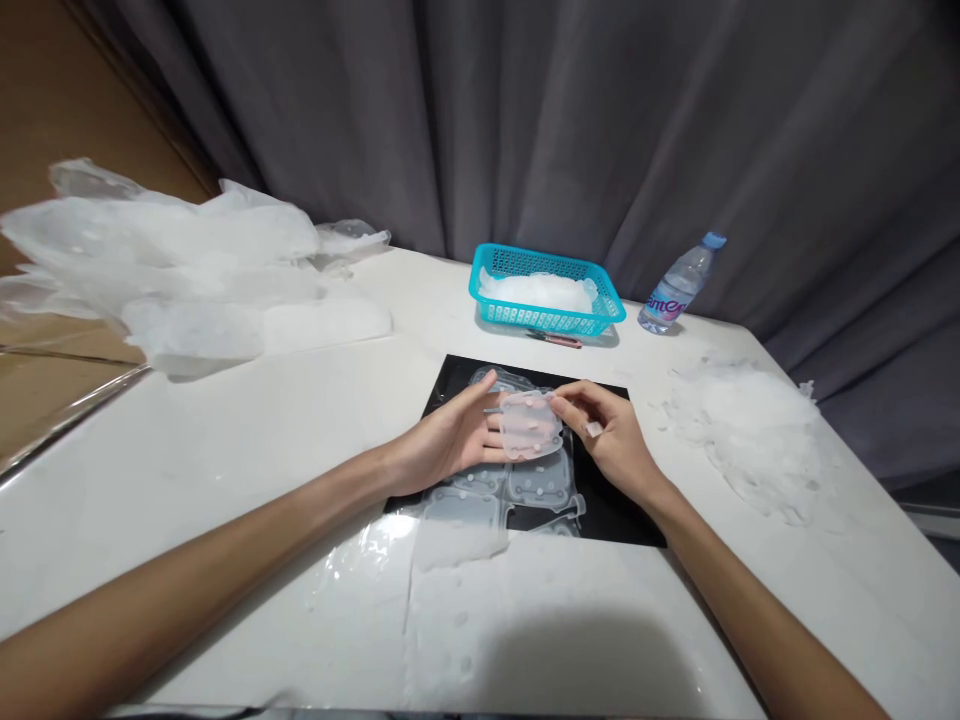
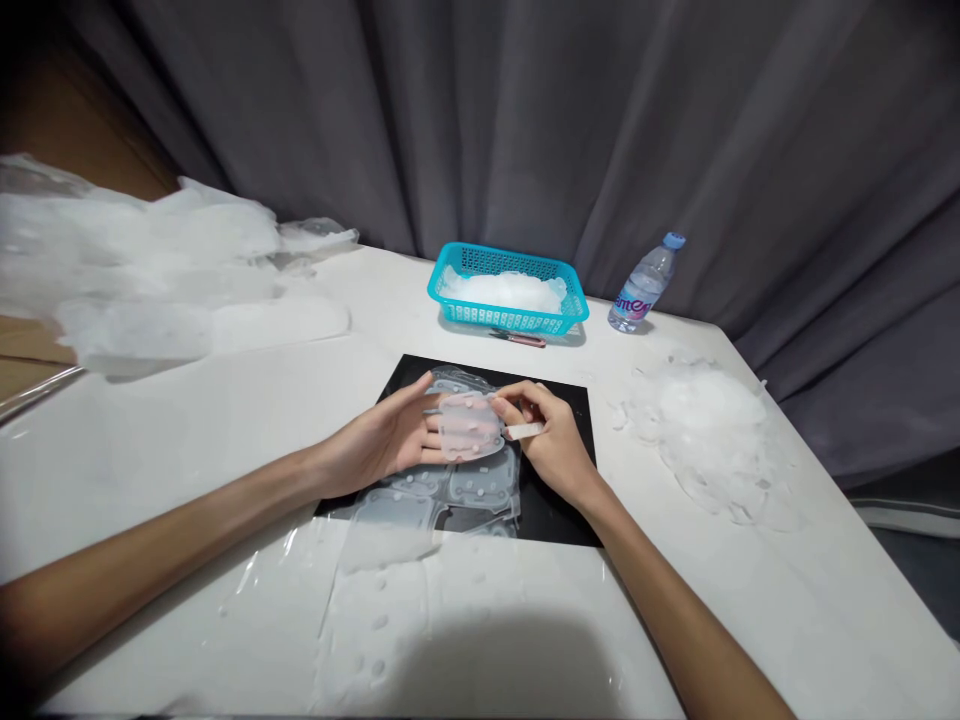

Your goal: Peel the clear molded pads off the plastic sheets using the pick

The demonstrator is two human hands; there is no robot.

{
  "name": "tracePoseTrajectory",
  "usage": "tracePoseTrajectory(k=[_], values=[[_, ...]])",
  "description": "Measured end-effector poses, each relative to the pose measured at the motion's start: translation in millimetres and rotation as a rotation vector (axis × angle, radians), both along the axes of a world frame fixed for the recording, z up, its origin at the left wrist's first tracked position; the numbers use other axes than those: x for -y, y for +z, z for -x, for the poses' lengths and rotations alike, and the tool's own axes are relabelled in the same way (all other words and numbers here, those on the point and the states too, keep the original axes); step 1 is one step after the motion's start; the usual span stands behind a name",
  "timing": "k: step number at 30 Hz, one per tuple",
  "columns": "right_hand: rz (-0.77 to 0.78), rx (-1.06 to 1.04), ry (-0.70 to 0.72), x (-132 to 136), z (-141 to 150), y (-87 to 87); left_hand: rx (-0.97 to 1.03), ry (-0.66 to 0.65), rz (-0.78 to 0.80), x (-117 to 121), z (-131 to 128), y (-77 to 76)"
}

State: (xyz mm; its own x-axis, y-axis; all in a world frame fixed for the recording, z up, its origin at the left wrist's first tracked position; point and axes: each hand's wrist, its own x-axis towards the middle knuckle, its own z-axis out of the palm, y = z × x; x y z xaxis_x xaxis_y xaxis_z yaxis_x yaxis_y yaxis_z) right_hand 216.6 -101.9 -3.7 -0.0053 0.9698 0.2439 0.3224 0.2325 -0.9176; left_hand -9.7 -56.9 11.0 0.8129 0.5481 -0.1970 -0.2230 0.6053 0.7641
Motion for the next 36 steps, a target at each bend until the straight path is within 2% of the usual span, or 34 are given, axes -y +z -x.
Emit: tracePoseTrajectory(k=[4, 9, 12, 15, 21, 26, 36], values=[[-0.033, 0.088, -0.007, -1.4, -2.4, -1.8, 0.011, -0.022, 0.025, -1.3, 0.9, -2.3], [-0.313, 0.398, -0.195, -1.7, -11.5, -0.9, 0.017, -0.022, 0.027, -1.5, 3.1, -2.0], [-0.383, 0.598, -0.248, -2.6, -18.7, -4.9, 0.047, -0.035, 0.031, -1.7, 4.3, -2.3], [-0.367, 0.708, -0.246, -5.1, -23.7, -12.7, 0.069, -0.011, 0.052, -3.8, 5.4, -4.6], [-0.311, 0.794, -0.224, -9.6, -25.3, -25.4, 0.091, 0.067, 0.101, -10.0, 7.6, -3.4], [-0.320, 0.792, -0.220, -10.3, -23.2, -28.8, 0.094, 0.096, 0.080, -11.5, 9.5, 1.6], [-0.293, 0.805, -0.184, -10.8, -22.7, -31.4, 0.163, 0.064, 0.081, -13.7, 10.5, -2.5]])
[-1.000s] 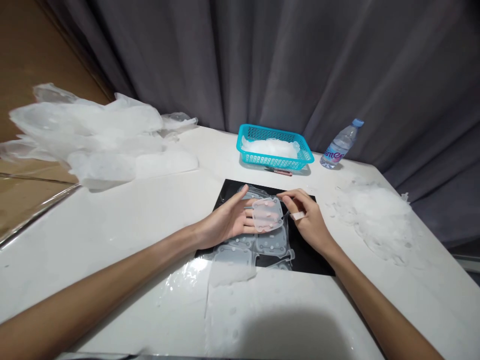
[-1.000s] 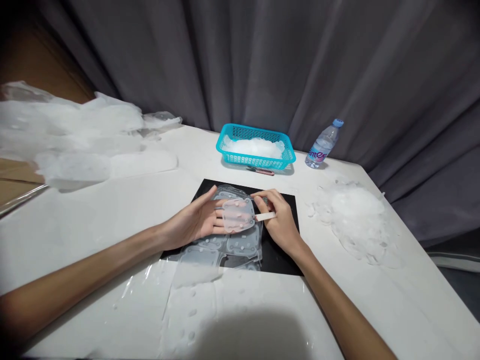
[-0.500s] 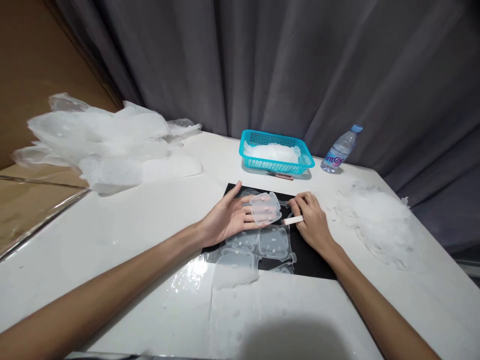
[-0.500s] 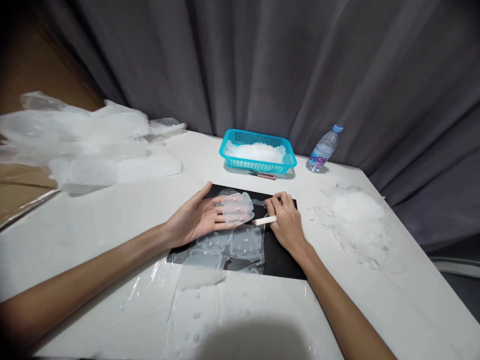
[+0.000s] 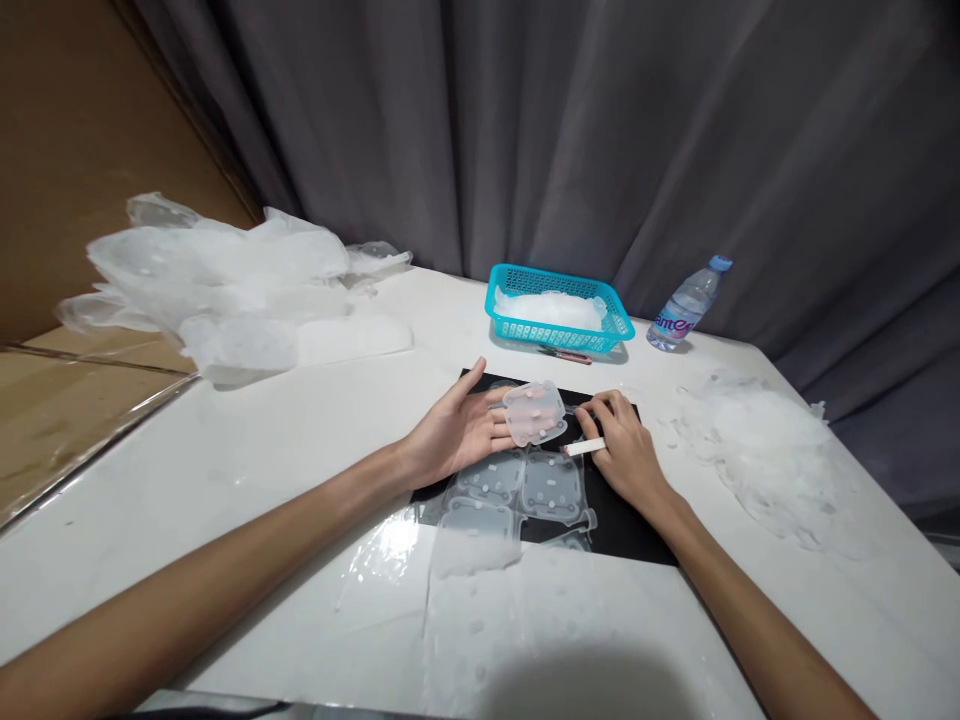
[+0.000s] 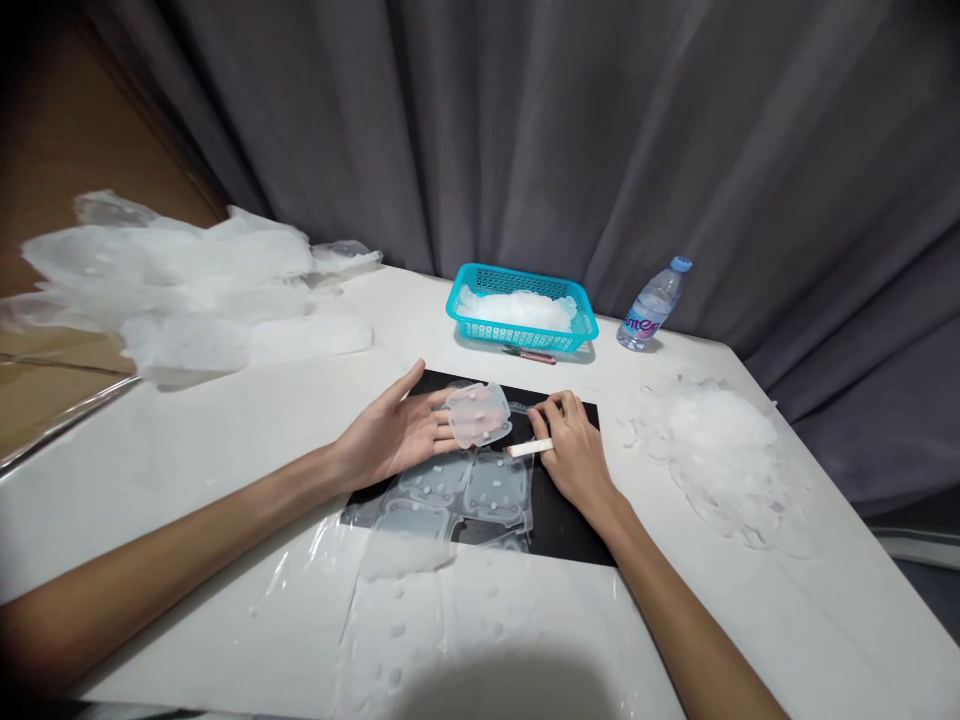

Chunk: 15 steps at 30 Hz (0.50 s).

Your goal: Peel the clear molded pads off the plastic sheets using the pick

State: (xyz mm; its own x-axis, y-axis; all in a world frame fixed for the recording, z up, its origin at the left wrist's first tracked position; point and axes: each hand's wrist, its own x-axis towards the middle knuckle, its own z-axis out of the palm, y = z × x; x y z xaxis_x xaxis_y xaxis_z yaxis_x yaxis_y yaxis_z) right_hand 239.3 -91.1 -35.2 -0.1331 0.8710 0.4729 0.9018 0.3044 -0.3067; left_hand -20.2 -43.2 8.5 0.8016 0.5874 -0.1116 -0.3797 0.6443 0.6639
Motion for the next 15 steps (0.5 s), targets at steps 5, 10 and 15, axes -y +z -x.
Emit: tracePoseTrajectory(k=[5, 10, 15], values=[[-0.012, -0.018, 0.009, 0.5, 0.0, 2.8, 0.017, 0.008, -0.015, 0.9, -0.5, 2.9], [-0.101, -0.195, 0.105, 7.6, 4.5, 15.9, 0.005, 0.010, -0.009, 1.0, 0.7, 1.3], [-0.137, -0.283, 0.137, 13.5, 14.2, 20.1, 0.017, -0.009, 0.001, 1.0, 1.3, -0.7]])
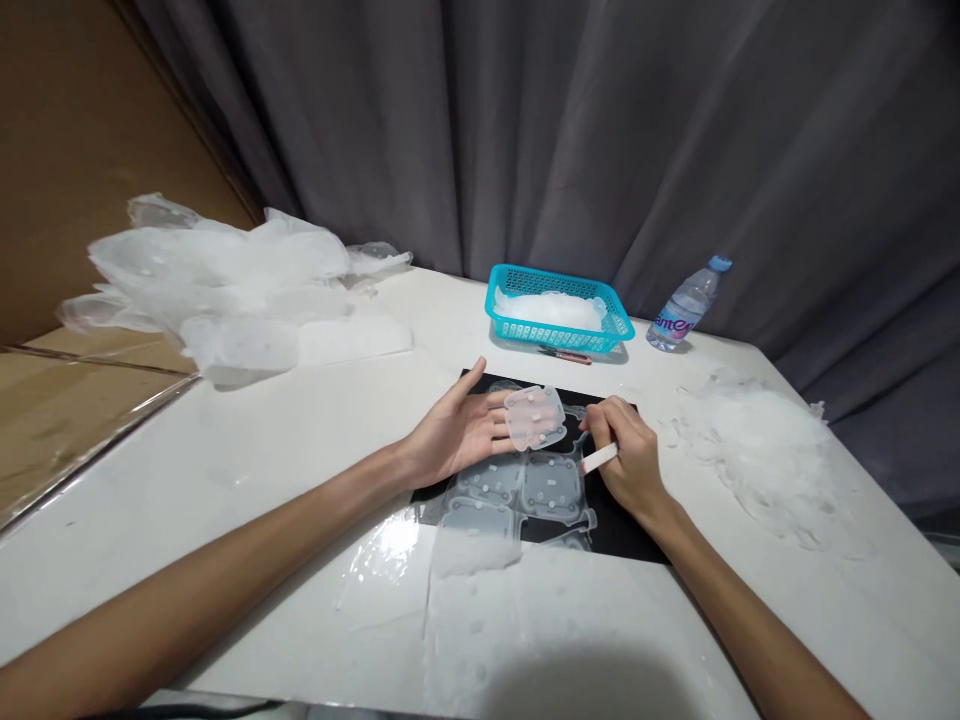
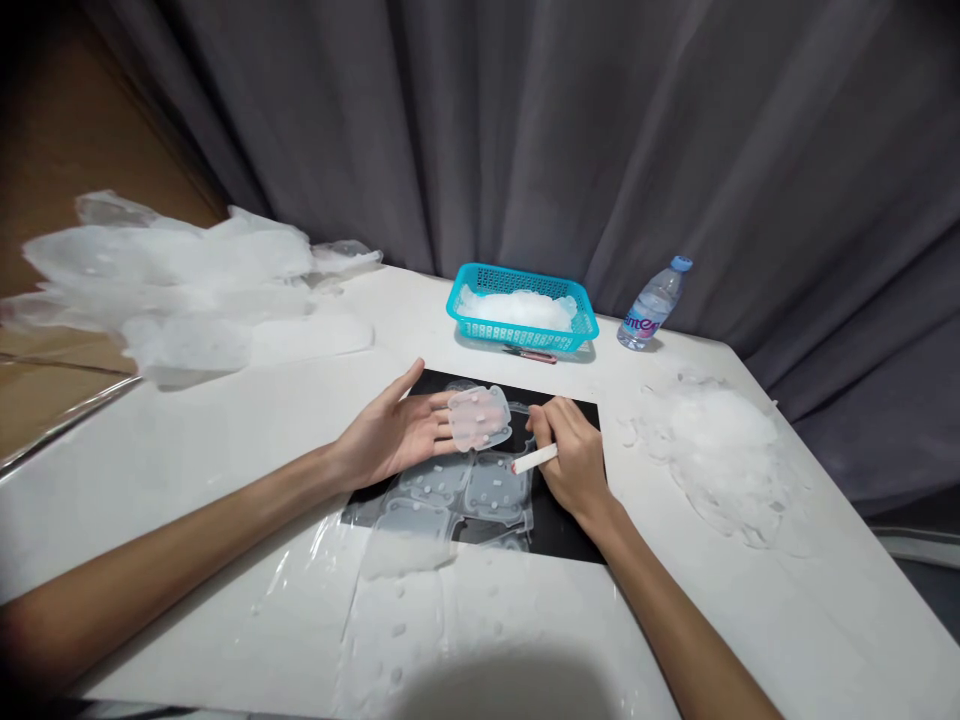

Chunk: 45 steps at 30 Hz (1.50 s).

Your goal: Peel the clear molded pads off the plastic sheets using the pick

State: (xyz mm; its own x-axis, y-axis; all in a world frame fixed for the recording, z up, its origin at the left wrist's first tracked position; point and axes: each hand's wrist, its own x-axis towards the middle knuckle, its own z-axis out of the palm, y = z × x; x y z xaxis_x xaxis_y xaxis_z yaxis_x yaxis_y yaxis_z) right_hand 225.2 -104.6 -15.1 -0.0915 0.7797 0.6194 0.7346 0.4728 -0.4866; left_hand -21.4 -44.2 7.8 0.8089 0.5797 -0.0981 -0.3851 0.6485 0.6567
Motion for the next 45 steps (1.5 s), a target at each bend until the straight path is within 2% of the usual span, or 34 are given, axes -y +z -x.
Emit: tracePoseTrajectory(k=[5, 12, 17, 21, 23, 25, 29, 32, 35, 39, 41, 43, 45], values=[[0.115, 0.043, 0.026, 0.0, 5.2, -3.6, -0.009, 0.011, -0.012, -0.3, -0.8, 1.0], [0.310, -0.203, 0.052, 0.8, 7.9, -0.7, -0.070, -0.048, -0.060, 1.1, 0.8, 0.7], [0.399, -0.372, 0.115, 3.7, 11.0, -2.2, -0.169, -0.060, -0.189, 5.0, -0.3, 2.6], [0.401, -0.452, 0.125, -2.8, 12.0, 3.9, -0.265, 0.049, -0.336, -0.1, 1.6, -3.8], [0.359, -0.454, 0.095, -22.1, 10.5, 13.2, -0.337, 0.123, -0.479, -6.5, 7.7, -7.6], [0.301, -0.443, 0.015, -55.2, 6.5, 27.7, -0.434, 0.156, -0.687, -13.5, 17.3, -8.9], [0.228, -0.416, -0.173, -134.2, -5.5, 60.3, -0.640, 0.060, -1.079, -22.6, 38.2, -6.5], [0.148, -0.383, -0.337, -162.2, -9.2, 70.2, -0.755, -0.004, -1.286, -25.2, 47.7, -5.9], [0.067, -0.341, -0.386, -148.1, -4.4, 62.9, -0.819, -0.017, -1.503, -26.8, 51.3, -6.4], [0.043, -0.284, -0.276, -94.8, 11.3, 43.4, -0.866, -0.044, -1.649, -26.0, 49.2, -6.3], [0.114, -0.291, -0.159, -66.1, 20.2, 36.6, -0.906, -0.031, -1.697, -22.3, 45.9, -6.8], [0.254, -0.417, 0.058, -40.4, 28.0, 33.8, -0.931, 0.000, -1.734, -16.3, 41.8, -8.1], [0.343, -0.423, 0.222, -19.4, 33.1, 34.5, -0.934, 0.029, -1.758, -9.7, 37.4, -10.1]])
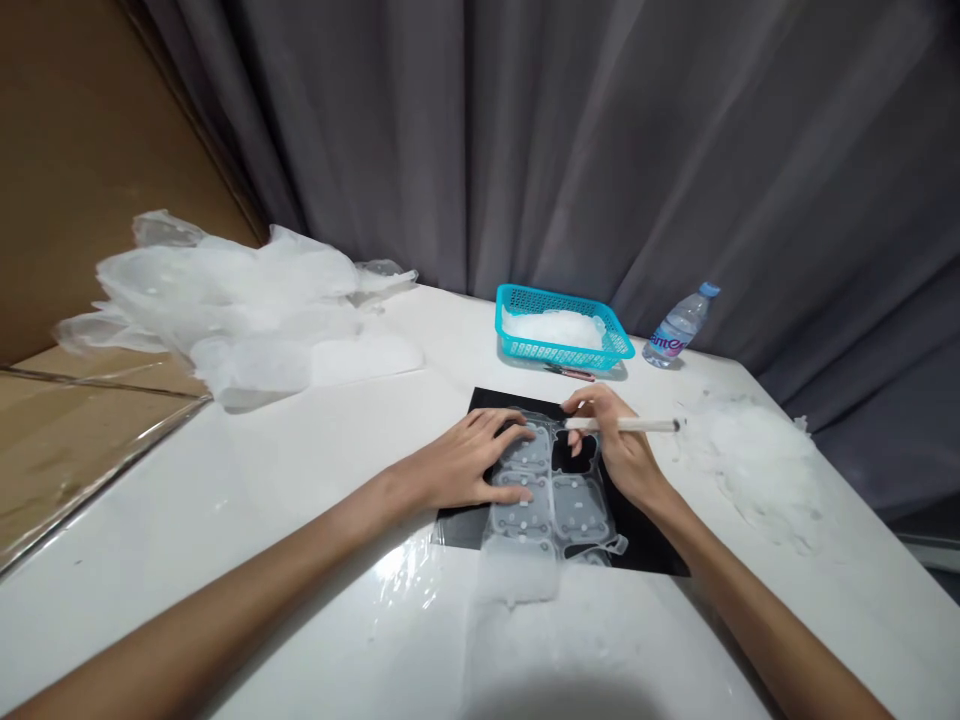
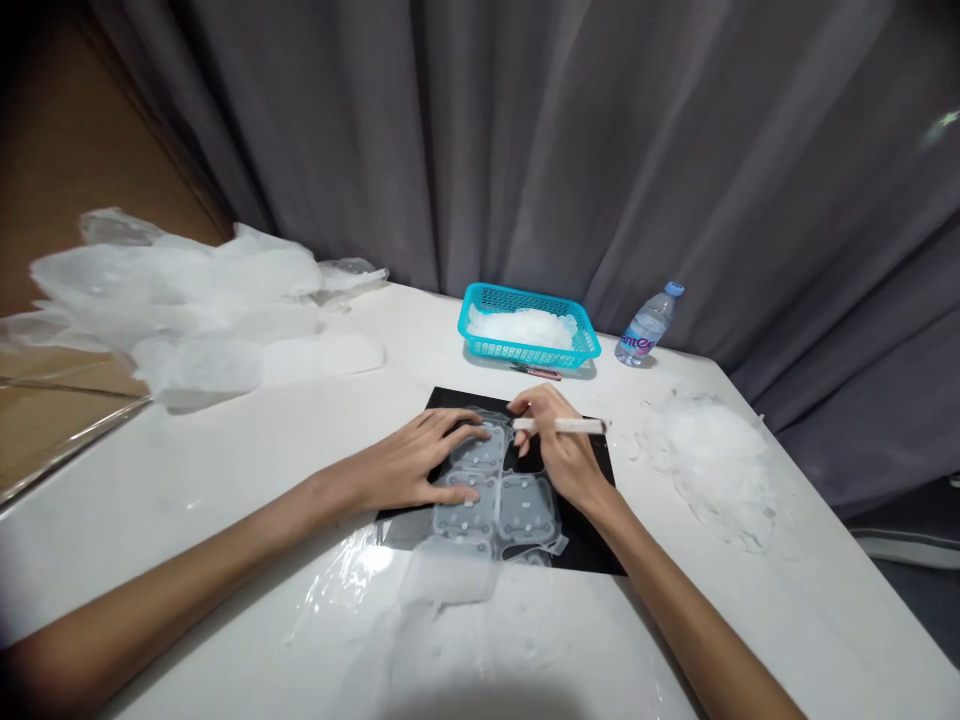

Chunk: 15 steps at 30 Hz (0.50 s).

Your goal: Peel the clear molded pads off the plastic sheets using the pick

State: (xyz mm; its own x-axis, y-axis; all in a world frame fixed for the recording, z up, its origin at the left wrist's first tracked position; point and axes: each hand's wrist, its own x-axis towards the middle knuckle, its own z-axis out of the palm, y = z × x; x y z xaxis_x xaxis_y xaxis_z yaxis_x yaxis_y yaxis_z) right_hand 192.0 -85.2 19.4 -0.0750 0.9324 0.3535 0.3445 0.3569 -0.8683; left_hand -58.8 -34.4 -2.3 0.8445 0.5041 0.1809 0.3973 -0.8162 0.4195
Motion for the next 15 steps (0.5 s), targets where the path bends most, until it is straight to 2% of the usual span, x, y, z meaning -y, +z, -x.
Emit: tracePoseTrajectory(k=[4, 8, 15], values=[[0.082, 0.147, 0.191, 23.7, 0.7, 1.7, -0.011, 0.019, -0.004, 8.4, -7.2, -3.4], [0.144, 0.175, 0.241, 29.2, -4.1, -6.3, -0.024, 0.050, 0.001, 8.8, -11.3, -3.6], [0.052, 0.237, 0.329, 33.2, -4.2, -14.2, -0.032, 0.052, 0.002, 9.0, -13.6, -4.7]])
